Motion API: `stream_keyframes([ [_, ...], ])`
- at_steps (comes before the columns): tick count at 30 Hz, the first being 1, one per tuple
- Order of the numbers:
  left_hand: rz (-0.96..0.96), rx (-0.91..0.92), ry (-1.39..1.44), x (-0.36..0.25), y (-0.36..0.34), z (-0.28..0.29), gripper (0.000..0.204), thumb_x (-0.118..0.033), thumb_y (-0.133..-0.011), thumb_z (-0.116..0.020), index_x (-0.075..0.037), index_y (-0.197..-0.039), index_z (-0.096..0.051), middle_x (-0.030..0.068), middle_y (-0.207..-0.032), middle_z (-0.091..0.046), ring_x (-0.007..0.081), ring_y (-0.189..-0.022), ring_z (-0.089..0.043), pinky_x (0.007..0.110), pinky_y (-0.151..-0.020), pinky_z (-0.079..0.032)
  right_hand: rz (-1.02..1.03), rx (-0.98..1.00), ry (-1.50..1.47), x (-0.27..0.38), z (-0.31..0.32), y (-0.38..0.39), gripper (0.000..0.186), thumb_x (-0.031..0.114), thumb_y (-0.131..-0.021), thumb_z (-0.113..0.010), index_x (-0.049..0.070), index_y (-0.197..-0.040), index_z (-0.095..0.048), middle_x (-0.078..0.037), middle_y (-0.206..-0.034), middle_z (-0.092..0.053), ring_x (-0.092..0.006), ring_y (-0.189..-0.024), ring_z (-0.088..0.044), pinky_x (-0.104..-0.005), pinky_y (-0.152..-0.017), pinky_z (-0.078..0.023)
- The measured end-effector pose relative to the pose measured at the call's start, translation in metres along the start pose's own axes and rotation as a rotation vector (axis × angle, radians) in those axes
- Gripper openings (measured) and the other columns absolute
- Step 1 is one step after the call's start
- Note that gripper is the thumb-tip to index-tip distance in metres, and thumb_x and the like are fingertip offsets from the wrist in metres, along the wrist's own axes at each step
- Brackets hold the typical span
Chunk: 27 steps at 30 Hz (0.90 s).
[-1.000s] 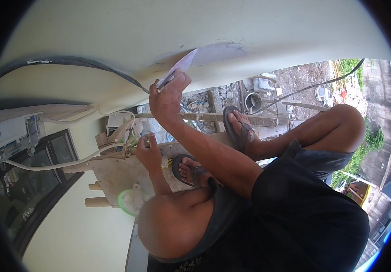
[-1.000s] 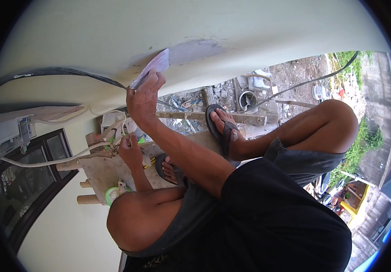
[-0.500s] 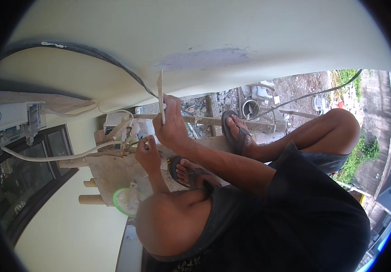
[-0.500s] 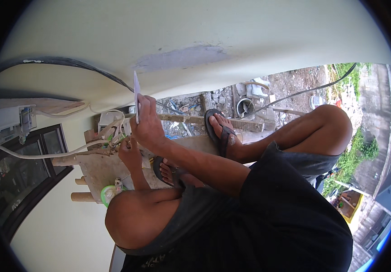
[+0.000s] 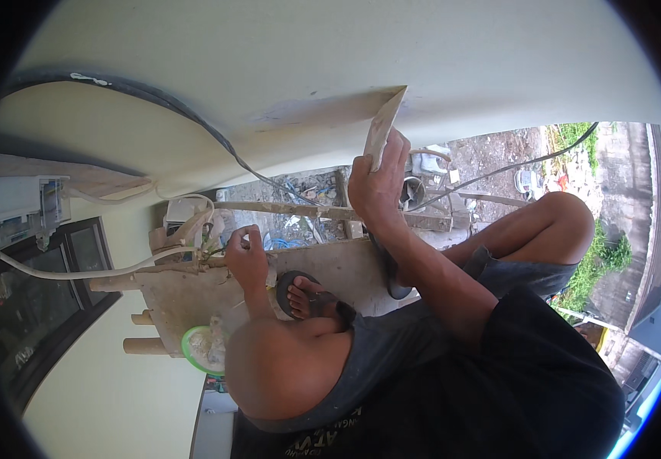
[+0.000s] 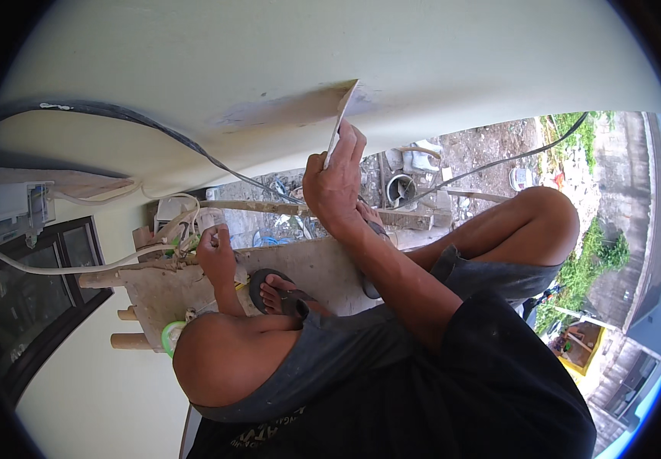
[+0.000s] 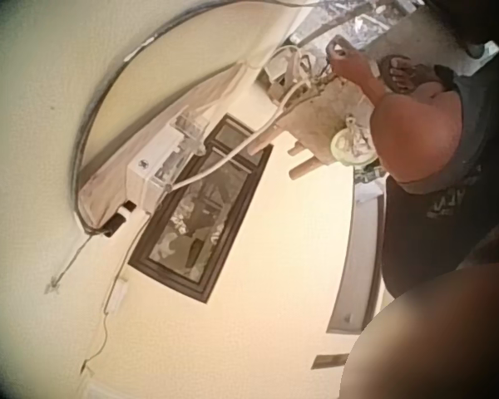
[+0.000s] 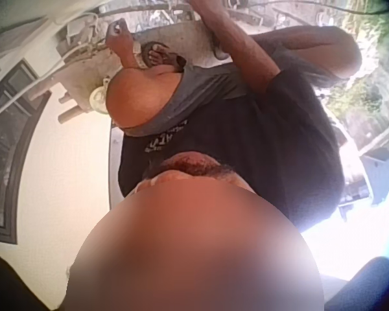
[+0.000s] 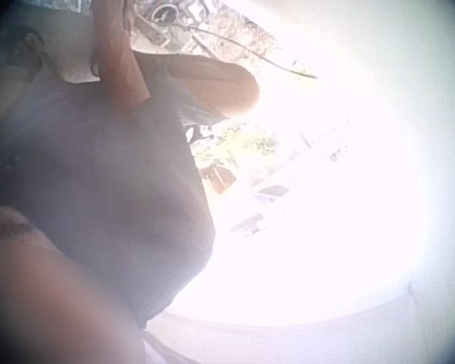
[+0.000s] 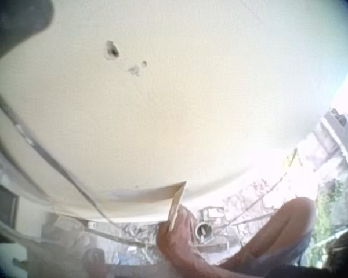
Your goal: Patching a hole in a wall with putty using a putty knife spatula.
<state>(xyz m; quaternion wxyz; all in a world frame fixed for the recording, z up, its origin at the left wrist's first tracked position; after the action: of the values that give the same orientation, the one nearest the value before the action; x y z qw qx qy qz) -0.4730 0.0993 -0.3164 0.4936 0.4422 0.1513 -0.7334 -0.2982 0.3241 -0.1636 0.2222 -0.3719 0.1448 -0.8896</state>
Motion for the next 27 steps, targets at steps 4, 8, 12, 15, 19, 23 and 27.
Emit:
stream_keyframes([
  [4, 0.019, -0.017, -0.012, 0.009, 0.003, 0.019, 0.026, -0.026, -0.084, -0.063, -0.001, -0.085, -0.067, 0.0068, -0.060, -0.054, 0.0171, -0.053, -0.046, 0.034, -0.052, -0.039, 0.063, 0.150, -0.179, 0.064, -0.050, 0.020, 0.060, -0.005, -0.075, -0.053, -0.008, -0.130, -0.029, -0.031, -0.119, -0.040, -0.0499, -0.106, -0.045, -0.0504, -0.084, -0.045],
  [8, 0.005, -0.031, 0.030, 0.008, 0.005, 0.017, 0.025, -0.025, -0.086, -0.064, 0.000, -0.084, -0.065, 0.0020, -0.057, -0.044, 0.0132, -0.054, -0.038, 0.033, -0.051, -0.035, 0.023, 0.174, -0.218, 0.088, -0.093, 0.034, 0.069, -0.004, -0.072, -0.061, -0.009, -0.132, -0.028, -0.031, -0.119, -0.040, -0.0496, -0.101, -0.050, -0.0471, -0.081, -0.048],
  [12, -0.024, -0.045, 0.015, -0.005, 0.008, 0.020, 0.025, -0.025, -0.086, -0.064, 0.000, -0.085, -0.066, 0.0015, -0.056, -0.042, 0.0121, -0.053, -0.037, 0.032, -0.051, -0.034, 0.125, 0.269, -0.250, 0.103, -0.108, 0.043, 0.068, -0.004, -0.073, -0.062, -0.007, -0.133, -0.031, -0.029, -0.122, -0.042, -0.0472, -0.104, -0.051, -0.0458, -0.084, -0.048],
  [15, 0.029, -0.036, 0.077, 0.004, 0.012, 0.020, 0.026, -0.025, -0.085, -0.065, 0.001, -0.086, -0.066, 0.0013, -0.057, -0.043, 0.0116, -0.054, -0.038, 0.032, -0.051, -0.034, 0.075, 0.351, -0.289, 0.077, -0.087, 0.063, 0.062, -0.002, -0.076, -0.059, -0.006, -0.132, -0.033, -0.028, -0.122, -0.044, -0.0456, -0.105, -0.051, -0.0457, -0.085, -0.048],
  [19, 0.054, -0.015, 0.004, 0.013, 0.006, 0.019, 0.027, -0.026, -0.083, -0.063, 0.001, -0.086, -0.067, 0.0067, -0.061, -0.054, 0.0168, -0.056, -0.048, 0.034, -0.055, -0.040, -0.136, 0.212, -0.138, -0.035, -0.042, 0.080, 0.047, 0.005, -0.084, -0.051, -0.003, -0.129, -0.038, -0.025, -0.117, -0.047, -0.0411, -0.101, -0.054, -0.0442, -0.087, -0.045],
  [23, 0.009, -0.005, 0.036, 0.004, 0.005, 0.010, 0.027, -0.026, -0.084, -0.062, 0.001, -0.085, -0.066, 0.0072, -0.063, -0.056, 0.0175, -0.056, -0.048, 0.035, -0.056, -0.041, -0.423, 0.017, -0.253, -0.122, -0.009, 0.056, 0.040, 0.010, -0.088, -0.048, -0.003, -0.126, -0.041, -0.022, -0.112, -0.053, -0.0366, -0.104, -0.054, -0.0411, -0.091, -0.043],
  [27, 0.034, 0.022, -0.005, 0.004, 0.004, 0.010, 0.027, -0.026, -0.084, -0.062, 0.001, -0.086, -0.066, 0.0074, -0.065, -0.057, 0.0176, -0.057, -0.049, 0.034, -0.056, -0.041, -0.426, -0.166, -0.149, -0.143, 0.006, 0.033, 0.039, 0.012, -0.089, -0.048, -0.002, -0.125, -0.040, -0.016, -0.105, -0.057, -0.0281, -0.094, -0.056, -0.0369, -0.086, -0.044],
])
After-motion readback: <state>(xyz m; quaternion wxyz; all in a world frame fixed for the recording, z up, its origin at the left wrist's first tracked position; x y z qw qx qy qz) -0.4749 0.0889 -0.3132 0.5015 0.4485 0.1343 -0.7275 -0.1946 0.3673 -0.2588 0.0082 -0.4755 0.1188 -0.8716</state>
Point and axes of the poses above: each hand's wrist, its own y-axis away from the middle knuckle, its own z-axis out of the back of the hand, x = y × z, the point moved 8 cm from there along -y, towards the middle knuckle
